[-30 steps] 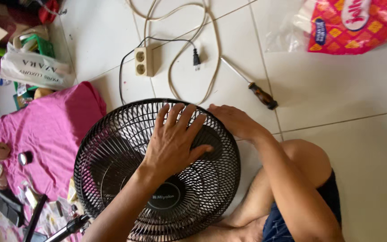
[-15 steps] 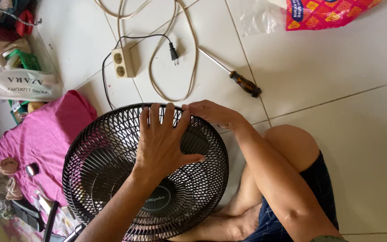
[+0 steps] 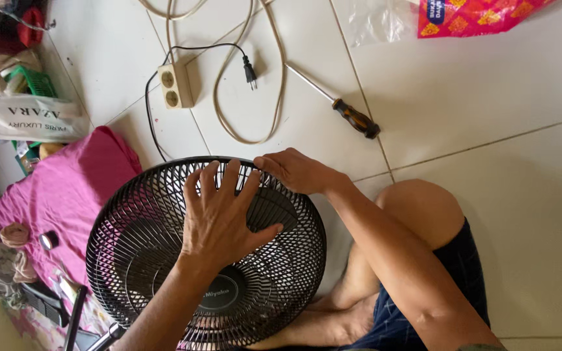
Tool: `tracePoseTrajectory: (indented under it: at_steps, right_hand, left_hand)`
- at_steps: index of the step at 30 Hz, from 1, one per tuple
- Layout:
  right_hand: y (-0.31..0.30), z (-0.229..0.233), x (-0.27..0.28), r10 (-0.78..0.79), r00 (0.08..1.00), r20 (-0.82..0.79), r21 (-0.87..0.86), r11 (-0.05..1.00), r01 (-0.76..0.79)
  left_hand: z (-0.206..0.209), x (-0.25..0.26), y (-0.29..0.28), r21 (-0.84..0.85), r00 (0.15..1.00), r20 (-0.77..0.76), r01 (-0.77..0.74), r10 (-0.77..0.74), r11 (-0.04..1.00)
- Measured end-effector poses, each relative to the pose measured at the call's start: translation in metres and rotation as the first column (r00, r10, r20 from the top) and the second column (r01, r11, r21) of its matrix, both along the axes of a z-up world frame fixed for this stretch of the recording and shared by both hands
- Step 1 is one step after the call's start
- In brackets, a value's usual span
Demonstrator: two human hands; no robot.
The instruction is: The person sits on the floor and uses a screwdriver to loosen and remove the front grille of a standing fan. They then detach the fan blades from the motor shaft and set the grille aside.
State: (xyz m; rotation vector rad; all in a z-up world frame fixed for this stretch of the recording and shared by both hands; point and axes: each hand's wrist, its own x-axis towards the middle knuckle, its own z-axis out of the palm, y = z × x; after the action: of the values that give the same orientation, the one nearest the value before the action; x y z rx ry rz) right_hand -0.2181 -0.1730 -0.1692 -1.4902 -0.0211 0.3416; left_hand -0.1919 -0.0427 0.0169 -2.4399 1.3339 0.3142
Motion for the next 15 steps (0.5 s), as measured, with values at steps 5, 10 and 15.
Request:
tracePoseTrajectory:
  at_steps: [5,10,15]
  right_hand:
    - [0.002,-0.011,-0.001,-0.063,0.991,0.115,0.010,0.998,0.062]
    - [0.004,-0.011,-0.001,-0.019,0.998,-0.054,-0.051,0.999,0.017]
    - [0.016,-0.001,0.000,0.047,0.990,-0.136,-0.184,0.980,-0.072]
  left_hand:
    - [-0.007,-0.010,0.018,0.067,0.997,-0.075,-0.014,0.019,0.998]
    - [0.024,-0.048,0.054,-0.043,0.989,-0.119,-0.094,0.088,0.995]
    - [0.019,-0.018,0.063,-0.189,1.000,-0.003,0.015,-0.016,0.982]
